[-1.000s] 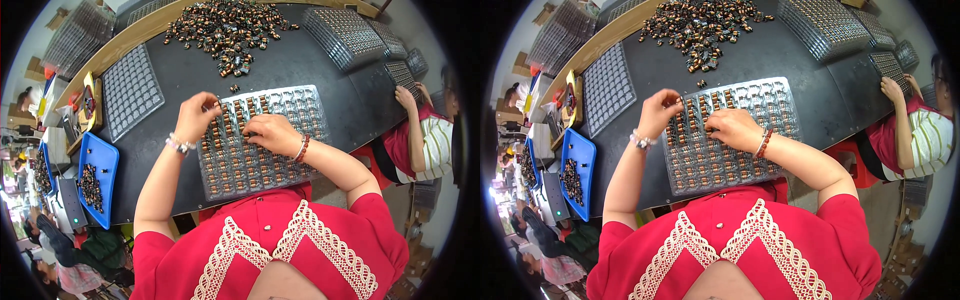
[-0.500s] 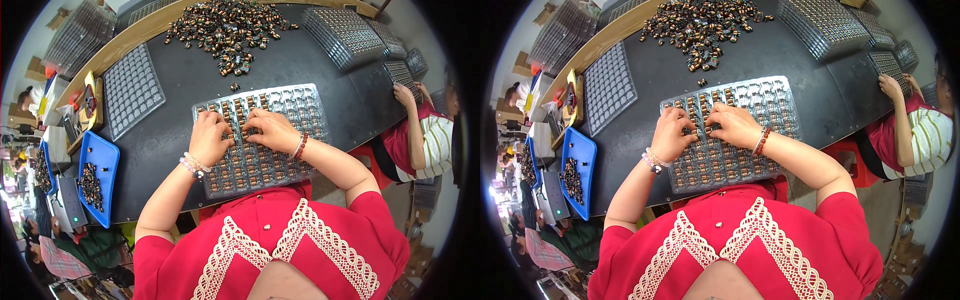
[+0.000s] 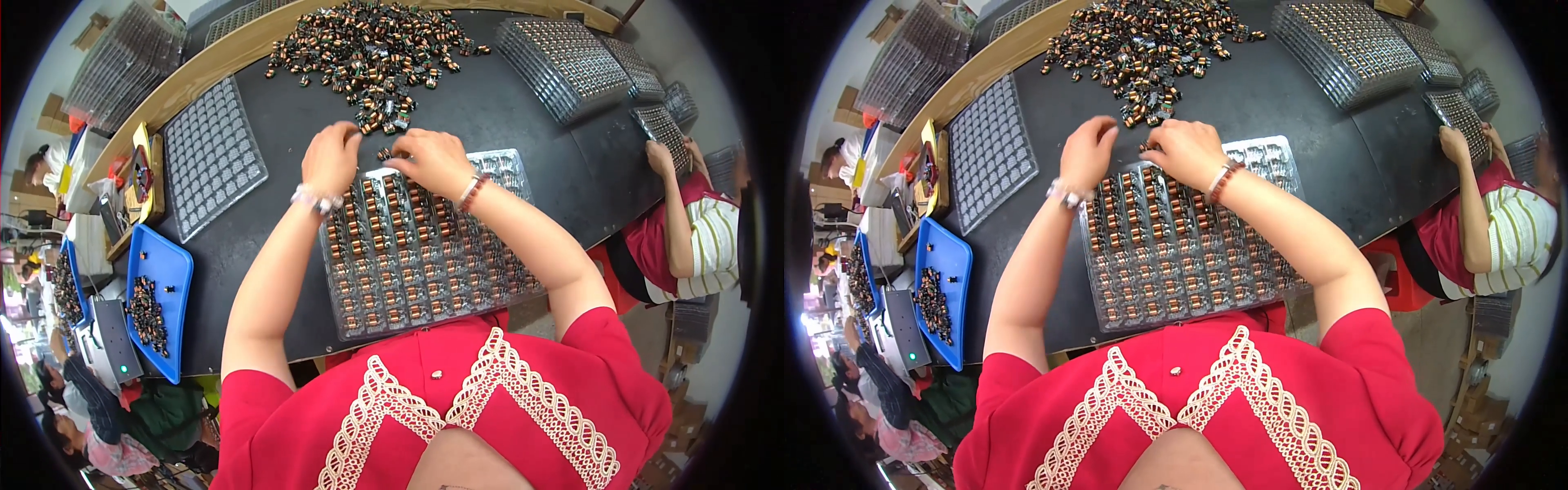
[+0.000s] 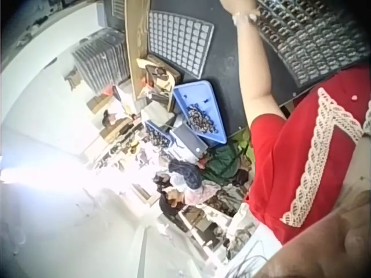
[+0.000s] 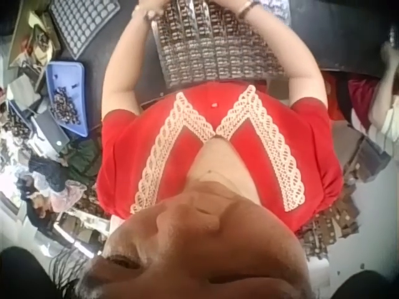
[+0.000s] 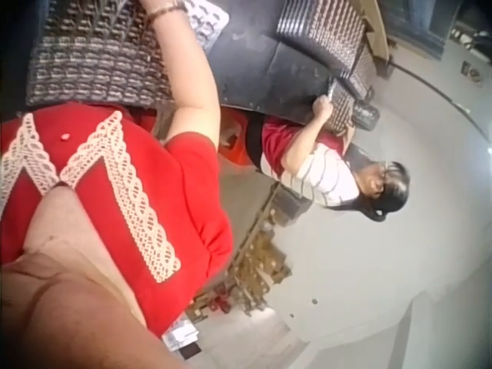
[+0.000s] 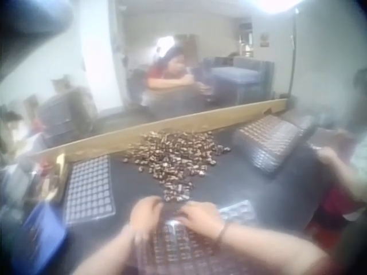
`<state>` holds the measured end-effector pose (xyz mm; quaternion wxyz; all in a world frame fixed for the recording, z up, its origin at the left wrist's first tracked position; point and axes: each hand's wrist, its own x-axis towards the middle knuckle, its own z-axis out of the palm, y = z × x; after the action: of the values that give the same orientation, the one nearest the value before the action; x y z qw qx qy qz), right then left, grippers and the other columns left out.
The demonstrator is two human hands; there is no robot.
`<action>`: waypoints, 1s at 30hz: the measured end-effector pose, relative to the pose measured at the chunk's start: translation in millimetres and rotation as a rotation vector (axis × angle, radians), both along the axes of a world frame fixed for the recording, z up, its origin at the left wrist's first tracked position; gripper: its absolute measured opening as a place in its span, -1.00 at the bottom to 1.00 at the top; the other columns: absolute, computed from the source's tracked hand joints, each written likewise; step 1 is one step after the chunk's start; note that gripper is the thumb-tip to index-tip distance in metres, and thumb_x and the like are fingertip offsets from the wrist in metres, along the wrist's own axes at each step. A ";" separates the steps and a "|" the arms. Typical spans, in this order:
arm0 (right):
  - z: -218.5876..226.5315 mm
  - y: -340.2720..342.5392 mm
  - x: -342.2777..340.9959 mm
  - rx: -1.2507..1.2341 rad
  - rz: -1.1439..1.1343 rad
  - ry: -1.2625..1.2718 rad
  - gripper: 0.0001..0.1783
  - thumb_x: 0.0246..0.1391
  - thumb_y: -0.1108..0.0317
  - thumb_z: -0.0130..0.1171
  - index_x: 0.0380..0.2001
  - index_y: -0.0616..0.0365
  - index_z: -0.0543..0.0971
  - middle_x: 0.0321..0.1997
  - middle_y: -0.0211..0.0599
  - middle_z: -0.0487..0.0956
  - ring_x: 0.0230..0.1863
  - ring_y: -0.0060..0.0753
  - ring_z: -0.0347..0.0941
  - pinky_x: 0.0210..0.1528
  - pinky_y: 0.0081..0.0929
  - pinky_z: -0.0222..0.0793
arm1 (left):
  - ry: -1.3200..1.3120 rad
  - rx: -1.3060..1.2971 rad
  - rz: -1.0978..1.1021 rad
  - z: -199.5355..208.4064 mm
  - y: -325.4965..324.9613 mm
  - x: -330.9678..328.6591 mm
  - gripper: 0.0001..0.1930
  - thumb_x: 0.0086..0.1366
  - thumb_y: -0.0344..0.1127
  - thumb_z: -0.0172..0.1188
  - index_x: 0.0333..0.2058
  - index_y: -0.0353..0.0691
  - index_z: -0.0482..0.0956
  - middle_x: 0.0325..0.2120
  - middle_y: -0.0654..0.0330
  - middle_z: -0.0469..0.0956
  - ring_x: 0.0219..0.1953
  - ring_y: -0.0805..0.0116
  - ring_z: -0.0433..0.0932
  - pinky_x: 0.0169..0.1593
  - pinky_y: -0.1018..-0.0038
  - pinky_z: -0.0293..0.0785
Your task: The person sorts small electronic components by hand, placing them into a plastic grid tray.
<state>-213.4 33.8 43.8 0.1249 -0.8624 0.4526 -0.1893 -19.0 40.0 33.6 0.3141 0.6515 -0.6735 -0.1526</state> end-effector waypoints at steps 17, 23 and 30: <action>3.3 -26.4 26.8 0.020 0.064 0.205 -0.64 -0.01 -0.02 0.20 -0.39 0.06 0.61 -0.41 -0.23 0.62 -0.31 -0.11 0.54 -0.30 -0.21 0.42 | 0.635 -0.106 0.009 33.2 56.6 60.3 -0.80 0.09 -0.42 0.29 -0.27 -0.23 0.54 -0.50 0.28 0.54 -0.44 0.55 0.48 -0.35 0.58 0.43; -25.6 -71.6 29.8 0.274 0.253 0.252 -0.74 -0.18 0.27 0.31 -0.51 0.29 0.60 -0.50 -0.12 0.60 -0.48 -0.33 0.52 -0.42 -0.41 0.39 | 0.895 -0.425 0.175 41.8 141.8 1.6 -0.62 0.00 -0.51 0.28 -0.13 -0.24 0.48 -0.47 0.28 0.51 -0.43 0.56 0.47 -0.32 0.55 0.44; -0.9 -70.0 -0.4 0.341 0.196 -0.046 -0.75 -0.12 0.50 0.25 -0.28 0.28 0.57 -0.35 -0.21 0.62 -0.34 -0.46 0.54 -0.30 -0.49 0.45 | 0.959 -0.387 -0.020 36.9 164.9 -56.3 -0.75 -0.07 -0.49 0.32 -0.35 -0.33 0.52 -0.50 0.13 0.52 -0.45 0.32 0.53 -0.33 0.42 0.46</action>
<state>-213.8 -36.3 43.0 0.2970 -0.8643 0.3890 -0.1165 -75.2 205.0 70.5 0.7008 0.4317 -0.4759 -0.3098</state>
